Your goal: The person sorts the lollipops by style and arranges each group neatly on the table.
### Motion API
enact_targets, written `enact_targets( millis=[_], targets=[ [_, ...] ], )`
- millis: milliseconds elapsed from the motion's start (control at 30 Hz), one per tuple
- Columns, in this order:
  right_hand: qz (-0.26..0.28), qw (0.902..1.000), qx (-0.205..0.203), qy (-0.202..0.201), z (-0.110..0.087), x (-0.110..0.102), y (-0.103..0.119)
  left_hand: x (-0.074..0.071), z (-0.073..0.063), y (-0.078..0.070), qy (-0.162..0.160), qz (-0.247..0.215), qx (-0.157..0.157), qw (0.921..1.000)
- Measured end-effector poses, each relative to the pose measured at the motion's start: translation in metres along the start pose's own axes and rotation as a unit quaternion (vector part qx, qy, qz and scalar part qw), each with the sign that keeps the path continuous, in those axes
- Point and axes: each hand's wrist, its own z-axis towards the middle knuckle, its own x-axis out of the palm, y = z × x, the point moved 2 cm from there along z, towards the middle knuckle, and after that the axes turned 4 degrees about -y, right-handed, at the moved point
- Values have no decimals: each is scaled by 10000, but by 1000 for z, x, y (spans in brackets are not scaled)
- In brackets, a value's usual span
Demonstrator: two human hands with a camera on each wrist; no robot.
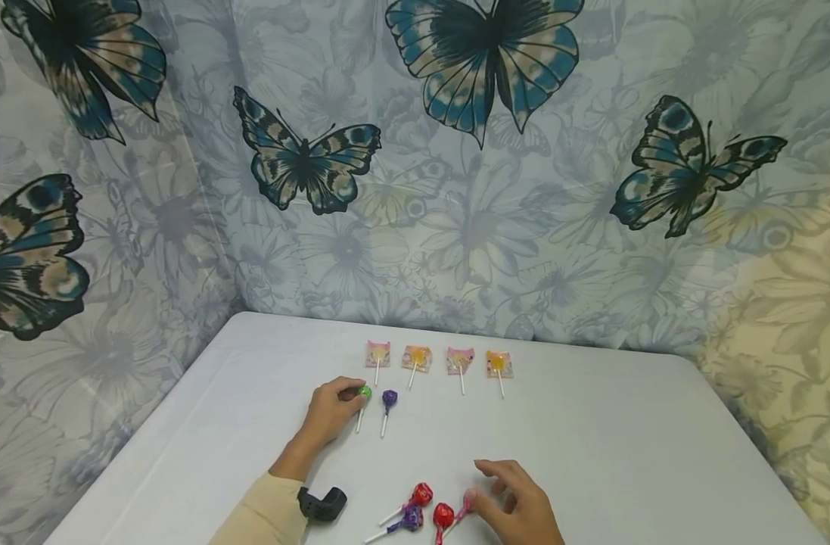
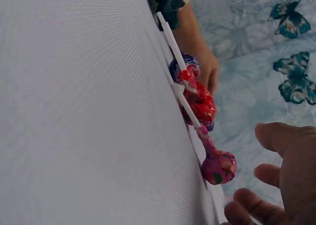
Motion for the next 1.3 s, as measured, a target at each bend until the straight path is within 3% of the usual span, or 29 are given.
enact_targets(
  millis=[133, 333, 533, 633, 767, 1033, 1133, 1300],
  targets=[
    [-137, 9989, -18, 455, 1, 4, -7, 1, -1, 0, -34, 27, 13, 10000],
    [-469, 9942, -577, 780, 2, 6, -12, 1, 0, 0, -54, 38, 11, 10000],
    [-478, 9875, -1468, 317, 0, 6, -14, 0, 0, 2, -38, 46, -1, 10000],
    [-362, 9849, -1690, 97, -1, 6, -14, -1, 0, 1, -47, 36, -8, 10000],
    [-96, 9881, -1535, -56, -3, 4, -11, -1, 0, 0, -49, -3, 23, 10000],
    [227, 9970, -745, -17, -2, -6, 5, 0, 1, 0, -68, -3, 54, 10000],
    [606, 9937, -918, -224, -1, -10, 9, 0, 1, 0, -44, -25, 50, 10000],
    [1160, 9780, -1659, -507, -1, -17, 12, 0, 1, 1, -16, -11, 44, 10000]
  ],
)
